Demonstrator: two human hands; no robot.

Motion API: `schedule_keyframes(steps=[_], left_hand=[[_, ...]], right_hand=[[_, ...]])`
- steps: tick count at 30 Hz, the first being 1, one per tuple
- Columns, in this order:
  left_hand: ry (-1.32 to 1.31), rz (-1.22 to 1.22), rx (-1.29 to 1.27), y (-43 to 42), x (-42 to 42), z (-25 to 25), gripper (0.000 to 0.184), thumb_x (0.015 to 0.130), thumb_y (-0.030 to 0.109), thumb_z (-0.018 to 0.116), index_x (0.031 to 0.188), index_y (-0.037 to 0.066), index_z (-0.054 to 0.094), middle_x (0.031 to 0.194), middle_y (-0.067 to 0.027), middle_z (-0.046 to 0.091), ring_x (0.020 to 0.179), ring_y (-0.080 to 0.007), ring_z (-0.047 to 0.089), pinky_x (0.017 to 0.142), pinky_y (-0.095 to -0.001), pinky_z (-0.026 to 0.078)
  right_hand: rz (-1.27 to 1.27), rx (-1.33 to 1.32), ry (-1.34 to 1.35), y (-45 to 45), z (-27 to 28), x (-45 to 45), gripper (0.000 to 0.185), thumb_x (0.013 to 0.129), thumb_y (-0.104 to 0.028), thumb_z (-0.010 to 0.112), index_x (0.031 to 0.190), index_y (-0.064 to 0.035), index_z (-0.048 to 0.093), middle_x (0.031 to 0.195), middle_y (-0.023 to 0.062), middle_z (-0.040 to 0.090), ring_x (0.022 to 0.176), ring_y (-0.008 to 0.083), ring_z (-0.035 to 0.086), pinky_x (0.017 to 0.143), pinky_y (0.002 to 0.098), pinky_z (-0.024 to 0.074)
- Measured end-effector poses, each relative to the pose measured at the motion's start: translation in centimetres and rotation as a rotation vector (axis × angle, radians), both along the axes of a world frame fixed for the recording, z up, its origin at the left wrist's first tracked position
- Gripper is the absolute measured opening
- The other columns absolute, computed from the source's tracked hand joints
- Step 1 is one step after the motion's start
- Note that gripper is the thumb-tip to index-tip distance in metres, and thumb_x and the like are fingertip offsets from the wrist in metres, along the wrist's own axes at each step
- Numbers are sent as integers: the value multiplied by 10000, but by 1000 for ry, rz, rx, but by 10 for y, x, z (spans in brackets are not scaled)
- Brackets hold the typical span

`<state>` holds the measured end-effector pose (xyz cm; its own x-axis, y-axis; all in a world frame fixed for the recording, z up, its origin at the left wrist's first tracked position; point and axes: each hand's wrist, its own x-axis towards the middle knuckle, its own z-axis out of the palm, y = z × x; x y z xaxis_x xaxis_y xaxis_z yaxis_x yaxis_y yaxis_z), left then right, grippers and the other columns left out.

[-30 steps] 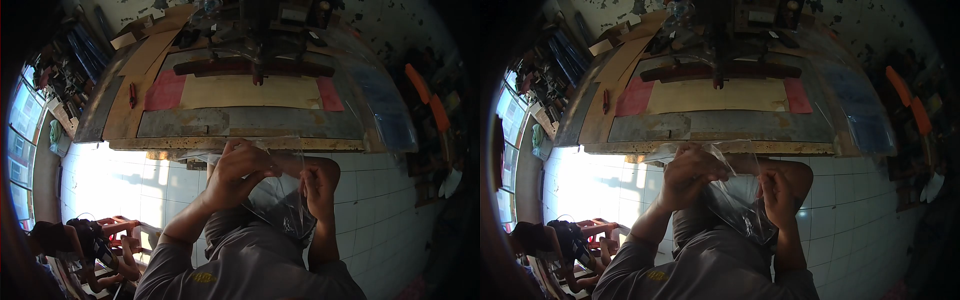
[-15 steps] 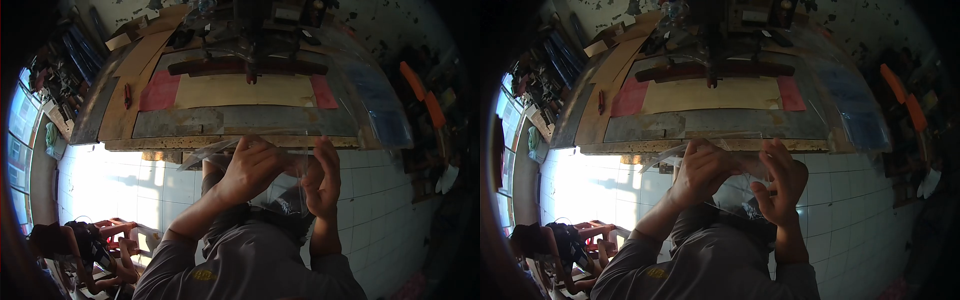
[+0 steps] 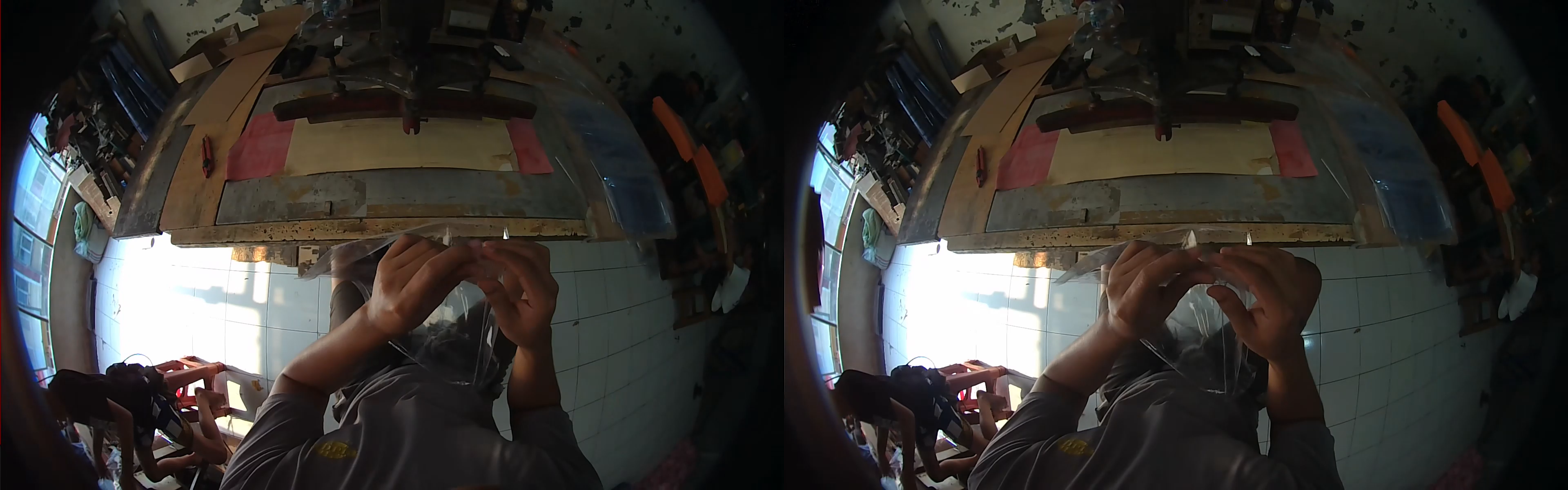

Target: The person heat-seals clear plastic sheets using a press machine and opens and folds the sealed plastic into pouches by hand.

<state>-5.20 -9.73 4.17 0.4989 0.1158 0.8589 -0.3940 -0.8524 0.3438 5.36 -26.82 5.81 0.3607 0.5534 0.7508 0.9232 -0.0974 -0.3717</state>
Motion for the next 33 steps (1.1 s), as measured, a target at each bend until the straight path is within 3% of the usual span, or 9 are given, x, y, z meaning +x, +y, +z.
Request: schedule_keyframes(steps=[4,7,10,13,15,21,28,31,33], left_hand=[[51,8,82,3,-2,-1,345,799,92,769,1131,12,722,869,-25,668,774,-208,643,704,-365,496],[-8,15,82,4,2,-1,316,744,110,894,1029,76,760,869,-3,714,749,-178,668,644,-330,490],[61,61,127,6,-4,5,320,726,159,904,1006,103,759,877,-1,693,760,-186,661,643,-337,480],[60,169,187,4,-7,10,259,826,196,769,1074,123,746,939,-8,659,880,-210,647,735,-340,468],[-2,207,207,3,-1,18,237,846,205,762,1065,125,724,933,1,658,885,-196,662,745,-339,469],[138,-19,200,12,5,3,260,828,205,862,1001,113,691,867,4,722,727,-170,726,635,-320,523],[156,-138,54,16,10,9,251,884,261,834,1026,100,702,822,8,724,699,-209,735,610,-340,563],[415,-95,45,21,0,24,233,910,297,813,1005,103,725,826,-4,726,688,-234,726,604,-350,555],[426,-119,59,29,-1,18,200,914,280,806,980,104,737,828,-13,726,679,-242,717,601,-363,551]], right_hand=[[-9,47,22,2,-5,3,332,832,-356,871,1013,-100,763,1009,8,770,901,210,722,744,350,520],[-10,50,68,2,-2,0,301,820,-323,882,976,-100,755,978,10,761,882,211,713,720,351,517],[31,71,84,3,-2,1,280,808,-280,892,967,-96,754,951,12,752,858,210,703,698,357,513],[42,49,89,1,0,3,279,795,-257,899,964,-90,753,932,14,745,825,210,692,678,358,508],[46,30,121,0,-1,2,282,790,-255,901,960,-86,753,918,14,739,805,203,684,659,350,502],[95,-5,124,-2,3,7,263,791,-212,899,956,-65,754,878,19,720,780,178,664,608,326,482],[188,20,218,0,-2,16,110,903,-86,812,940,-29,726,878,56,714,633,99,627,496,250,428],[171,55,326,0,-8,19,47,957,-40,741,941,-11,708,884,69,710,597,66,608,481,222,407],[144,63,374,-1,-10,21,49,983,-33,706,946,-2,699,890,72,709,594,55,602,496,218,412]])
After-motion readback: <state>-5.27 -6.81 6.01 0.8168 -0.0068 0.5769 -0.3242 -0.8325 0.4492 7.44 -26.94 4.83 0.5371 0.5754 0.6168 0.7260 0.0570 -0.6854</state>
